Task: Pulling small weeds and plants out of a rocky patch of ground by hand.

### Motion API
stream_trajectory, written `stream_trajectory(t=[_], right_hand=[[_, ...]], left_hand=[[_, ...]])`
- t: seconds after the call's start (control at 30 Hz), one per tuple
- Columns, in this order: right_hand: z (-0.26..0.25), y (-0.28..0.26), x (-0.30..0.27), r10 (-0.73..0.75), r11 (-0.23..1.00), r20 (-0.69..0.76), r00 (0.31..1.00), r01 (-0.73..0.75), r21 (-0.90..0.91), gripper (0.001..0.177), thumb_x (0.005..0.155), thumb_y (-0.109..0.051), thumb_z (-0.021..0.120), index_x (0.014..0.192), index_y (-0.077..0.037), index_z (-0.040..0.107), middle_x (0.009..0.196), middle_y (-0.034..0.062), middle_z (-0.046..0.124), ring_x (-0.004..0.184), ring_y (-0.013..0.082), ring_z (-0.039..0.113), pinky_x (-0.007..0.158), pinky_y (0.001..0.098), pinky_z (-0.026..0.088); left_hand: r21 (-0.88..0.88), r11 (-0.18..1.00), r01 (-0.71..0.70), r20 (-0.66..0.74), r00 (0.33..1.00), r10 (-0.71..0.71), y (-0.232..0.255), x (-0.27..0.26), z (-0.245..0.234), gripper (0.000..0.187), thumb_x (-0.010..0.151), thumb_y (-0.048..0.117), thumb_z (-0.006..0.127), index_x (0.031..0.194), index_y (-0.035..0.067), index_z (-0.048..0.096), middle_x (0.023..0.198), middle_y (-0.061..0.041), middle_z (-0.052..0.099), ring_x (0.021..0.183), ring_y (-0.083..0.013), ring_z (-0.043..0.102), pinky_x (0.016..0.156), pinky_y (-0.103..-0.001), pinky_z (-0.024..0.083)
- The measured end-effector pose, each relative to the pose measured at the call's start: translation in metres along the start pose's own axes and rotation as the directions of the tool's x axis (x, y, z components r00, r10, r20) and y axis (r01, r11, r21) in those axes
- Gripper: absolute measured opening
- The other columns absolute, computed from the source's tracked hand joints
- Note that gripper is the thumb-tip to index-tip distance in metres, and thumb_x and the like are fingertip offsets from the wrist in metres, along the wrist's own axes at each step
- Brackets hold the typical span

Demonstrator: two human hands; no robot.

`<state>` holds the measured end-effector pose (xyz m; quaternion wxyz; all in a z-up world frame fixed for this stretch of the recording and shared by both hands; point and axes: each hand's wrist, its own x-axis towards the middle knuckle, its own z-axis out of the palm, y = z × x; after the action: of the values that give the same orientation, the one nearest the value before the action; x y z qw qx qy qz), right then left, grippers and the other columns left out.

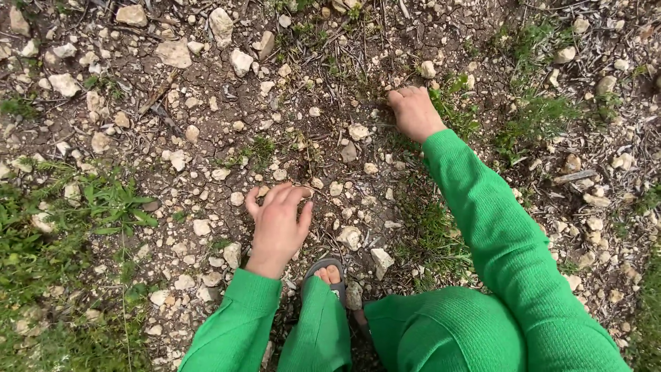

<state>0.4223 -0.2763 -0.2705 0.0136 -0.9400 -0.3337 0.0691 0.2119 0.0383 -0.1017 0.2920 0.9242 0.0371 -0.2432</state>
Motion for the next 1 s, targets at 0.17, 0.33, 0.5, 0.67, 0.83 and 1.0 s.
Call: stream_trajectory(t=[0.17,0.33,0.5,0.67,0.83,1.0], right_hand=[[-0.026,0.037,-0.052,0.169,0.881,-0.042,0.985,-0.132,0.455,0.025,0.113,-0.018,0.051,0.091,-0.007,0.055,0.076,0.016,0.057,0.078,0.0399,0.062,0.073,0.0471,0.047],[-0.087,0.02,-0.087,0.255,0.627,0.04,0.966,-0.197,0.754,0.028,0.116,-0.018,0.044,0.094,-0.006,0.057,0.072,0.0118,0.052,0.069,0.0299,0.054,0.071,0.0452,0.043],[-0.157,-0.042,-0.097,0.145,0.454,0.048,0.988,-0.109,0.884,0.032,0.113,-0.021,0.041,0.088,-0.01,0.057,0.068,0.0049,0.051,0.067,0.0227,0.054,0.068,0.0389,0.046],[-0.16,-0.053,-0.113,0.136,0.501,-0.061,0.989,-0.016,0.865,0.028,0.111,-0.015,0.044,0.092,-0.004,0.06,0.073,0.0126,0.055,0.069,0.0315,0.058,0.069,0.0441,0.049],[-0.146,-0.024,-0.133,0.238,0.646,-0.103,0.966,-0.078,0.759,0.02,0.109,-0.012,0.048,0.1,-0.003,0.064,0.081,0.0169,0.062,0.079,0.0401,0.063,0.076,0.0482,0.051],[-0.157,-0.001,-0.138,0.39,0.918,0.089,0.916,-0.379,-0.116,0.054,0.104,-0.048,0.059,0.147,-0.015,0.06,0.139,0.0215,0.059,0.134,0.0445,0.048,0.108,0.067,0.027]], left_hand=[[0.0,1.0,-0.021,0.011,1.0,0.021,0.013,0.009,0.004,0.025,0.104,0.026,0.056,0.121,0.015,0.069,0.117,-0.01,0.075,0.129,-0.0251,0.06,0.117,-0.064,0.011],[-0.076,0.992,-0.102,-0.014,0.995,0.101,0.063,0.032,-0.008,0.035,0.106,0.034,0.053,0.127,0.011,0.067,0.123,-0.014,0.072,0.129,-0.028,0.058,0.117,-0.065,0.008],[-0.323,0.877,-0.355,-0.179,0.933,0.311,0.13,0.048,-0.011,0.054,0.102,0.045,0.06,0.138,0.005,0.057,0.13,-0.022,0.068,0.124,-0.035,0.062,0.116,-0.065,0.012],[-0.433,0.796,-0.423,-0.233,0.906,0.354,0.133,0.06,0.034,0.023,0.101,0.029,0.066,0.115,0.011,0.063,0.102,-0.012,0.078,0.1,-0.0287,0.076,0.111,-0.055,0.031],[-0.388,0.817,-0.426,-0.241,0.903,0.357,0.129,0.057,0.02,0.012,0.1,0.026,0.067,0.108,0.016,0.068,0.101,-0.006,0.079,0.102,-0.0265,0.076,0.109,-0.052,0.035],[-0.063,0.986,-0.155,-0.119,0.982,0.147,0.093,0.065,0.029,0.048,0.11,0.048,0.046,0.103,0.012,0.076,0.08,-0.011,0.077,0.11,-0.0235,0.073,0.119,-0.057,0.018]])
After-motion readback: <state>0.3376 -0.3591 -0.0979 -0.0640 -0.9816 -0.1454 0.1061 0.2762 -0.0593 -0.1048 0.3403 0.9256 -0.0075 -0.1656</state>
